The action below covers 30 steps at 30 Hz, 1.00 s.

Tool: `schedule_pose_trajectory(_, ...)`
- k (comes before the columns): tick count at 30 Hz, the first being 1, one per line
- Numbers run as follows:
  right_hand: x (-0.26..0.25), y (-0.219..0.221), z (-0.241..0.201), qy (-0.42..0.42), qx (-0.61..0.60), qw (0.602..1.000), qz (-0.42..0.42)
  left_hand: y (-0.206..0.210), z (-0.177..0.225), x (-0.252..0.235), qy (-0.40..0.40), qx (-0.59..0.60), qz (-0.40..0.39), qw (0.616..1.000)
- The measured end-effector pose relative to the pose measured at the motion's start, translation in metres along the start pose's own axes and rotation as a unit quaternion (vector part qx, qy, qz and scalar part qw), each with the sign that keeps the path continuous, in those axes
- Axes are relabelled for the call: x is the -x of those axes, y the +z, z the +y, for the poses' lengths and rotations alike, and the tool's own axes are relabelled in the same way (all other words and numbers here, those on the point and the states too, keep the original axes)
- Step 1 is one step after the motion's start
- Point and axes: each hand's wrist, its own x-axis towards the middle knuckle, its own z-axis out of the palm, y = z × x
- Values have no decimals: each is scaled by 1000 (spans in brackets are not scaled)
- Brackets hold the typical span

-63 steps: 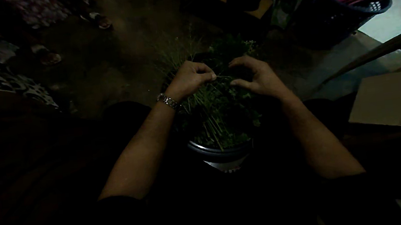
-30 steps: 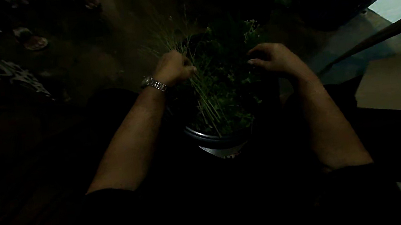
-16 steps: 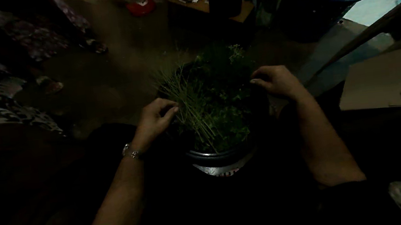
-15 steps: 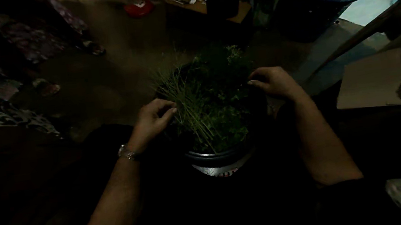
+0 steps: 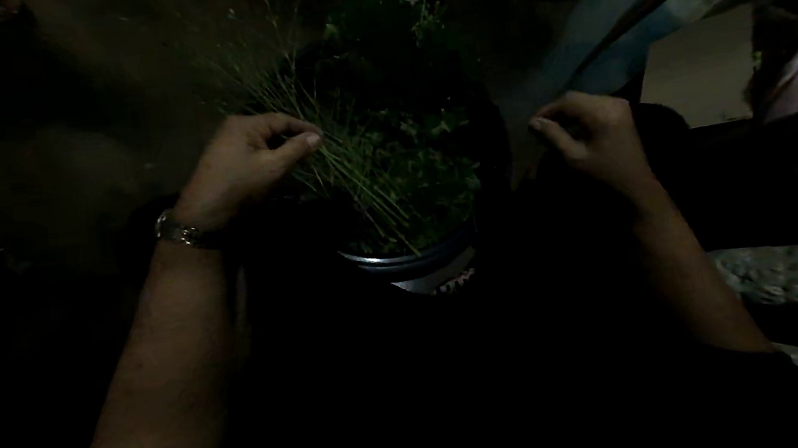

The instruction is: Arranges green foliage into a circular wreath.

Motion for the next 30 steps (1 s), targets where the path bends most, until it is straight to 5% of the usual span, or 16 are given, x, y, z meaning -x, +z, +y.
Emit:
schedule_pose_trajectory(10,-109,45,8,-122,-35,965,-231,-5,-14,-2,-74,-38,-81,993)
schedule_pose_trajectory(13,-127,29,15,-79,22,947,-312,-13,-23,-18,-40,-44,-109,992)
schedule_pose_trajectory(20,-148,24,58,98,28,928,-358,-6,0,-67,-20,-85,-168,982)
schedule_pose_trajectory(30,-141,60,76,136,108,838,-517,22,53,-90,-16,-100,-272,957)
